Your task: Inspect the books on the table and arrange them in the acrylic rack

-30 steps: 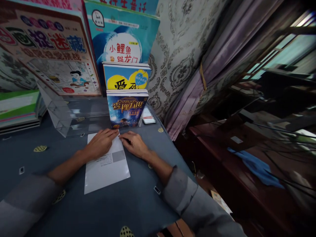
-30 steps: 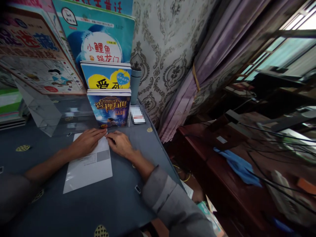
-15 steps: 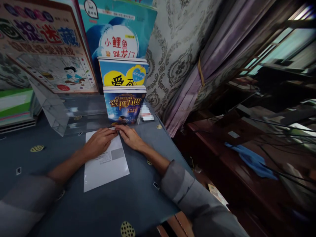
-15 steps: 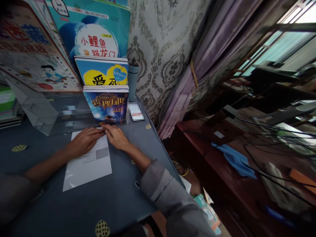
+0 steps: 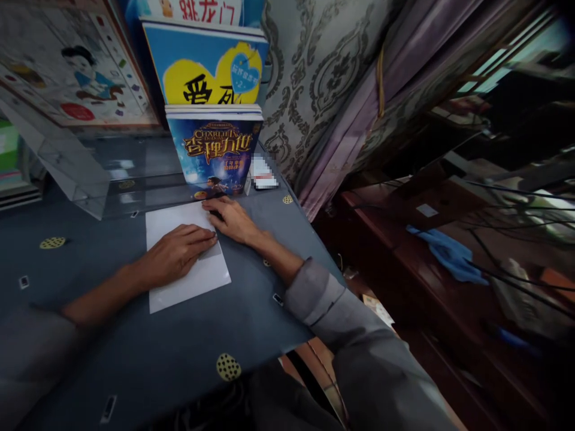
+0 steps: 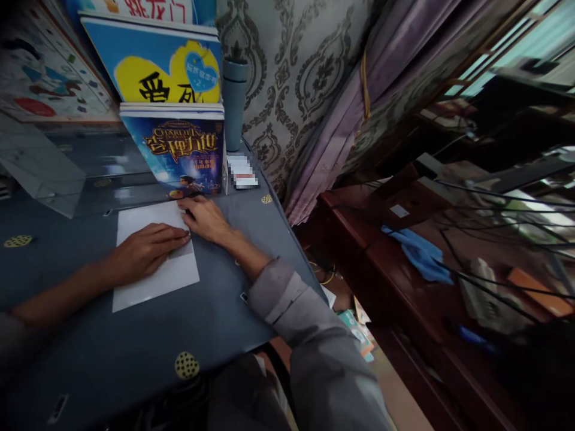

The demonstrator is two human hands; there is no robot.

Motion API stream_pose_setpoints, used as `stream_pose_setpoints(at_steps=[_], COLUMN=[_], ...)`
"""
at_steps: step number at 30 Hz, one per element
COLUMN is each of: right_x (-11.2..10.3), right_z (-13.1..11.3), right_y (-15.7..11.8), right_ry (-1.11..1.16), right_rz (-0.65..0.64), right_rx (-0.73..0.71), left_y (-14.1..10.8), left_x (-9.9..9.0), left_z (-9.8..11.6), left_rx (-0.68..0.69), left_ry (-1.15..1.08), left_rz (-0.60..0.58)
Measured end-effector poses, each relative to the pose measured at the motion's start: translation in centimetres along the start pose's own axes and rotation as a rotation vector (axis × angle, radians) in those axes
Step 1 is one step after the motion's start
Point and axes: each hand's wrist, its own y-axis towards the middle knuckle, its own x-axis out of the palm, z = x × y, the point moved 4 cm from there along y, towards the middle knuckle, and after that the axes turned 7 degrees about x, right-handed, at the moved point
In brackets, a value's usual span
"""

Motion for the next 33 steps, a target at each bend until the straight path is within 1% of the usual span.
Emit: stream_pose_setpoints(at_steps=[6,9,13,17,19,21,23,26,28,30,33], right_x=[0.0,0.0,-0.1,-0.1,-0.1,0.0,0.1,0.1,0.2,0.6,2.0], right_z=[-0.1,-0.2,-0.2,-0.3,-0.4,-0.5,-0.5,-0.9,-1.3,-2.2,-4.4], right_y=[-0.2,-0.3,-0.5,-0.8,-0.8,-0.8,-0.8,-0.9,-1.0,-1.2,-1.8], right_ry=[-0.048,-0.060,-0.074,-0.074,-0.078,-0.093,-0.112,-0.149,-0.197,-0.246,-0.257], right_rz=[-0.012,-0.016,-0.020,-0.021,-0.020,-0.025,-0.032,-0.036,-0.038,-0.058,-0.126], right_rx=[-0.011,-0.007,-0.007,-0.021,-0.029,-0.034,-0.041,-0.079,-0.108,-0.142,-0.225], left_y=[-1.1,-1.4,-1.2,-1.0,-1.2,-1.8,-2.9,-5.2,-6.4,-7.1,-7.3], left_x=[0.1,0.2,0.2,-0.3,-0.5,-0.8,-1.2,-2.2,-2.6,-2.8,-2.8], left_z=[4.5,6.1,6.8,6.6,5.7,3.6,0.5,-4.6,-6.9,-7.9,-7.9], left_rx=[0.094,0.150,0.128,0.110,0.095,0.039,-0.075,-0.284,-0.351,-0.381,-0.395], left_ry=[-0.078,-0.121,-0.175,-0.234,-0.261,-0.225,-0.113,0.076,0.100,0.083,0.060], left_rz=[-0.004,-0.033,-0.082,-0.068,-0.060,-0.055,-0.046,-0.018,0.010,0.037,0.061])
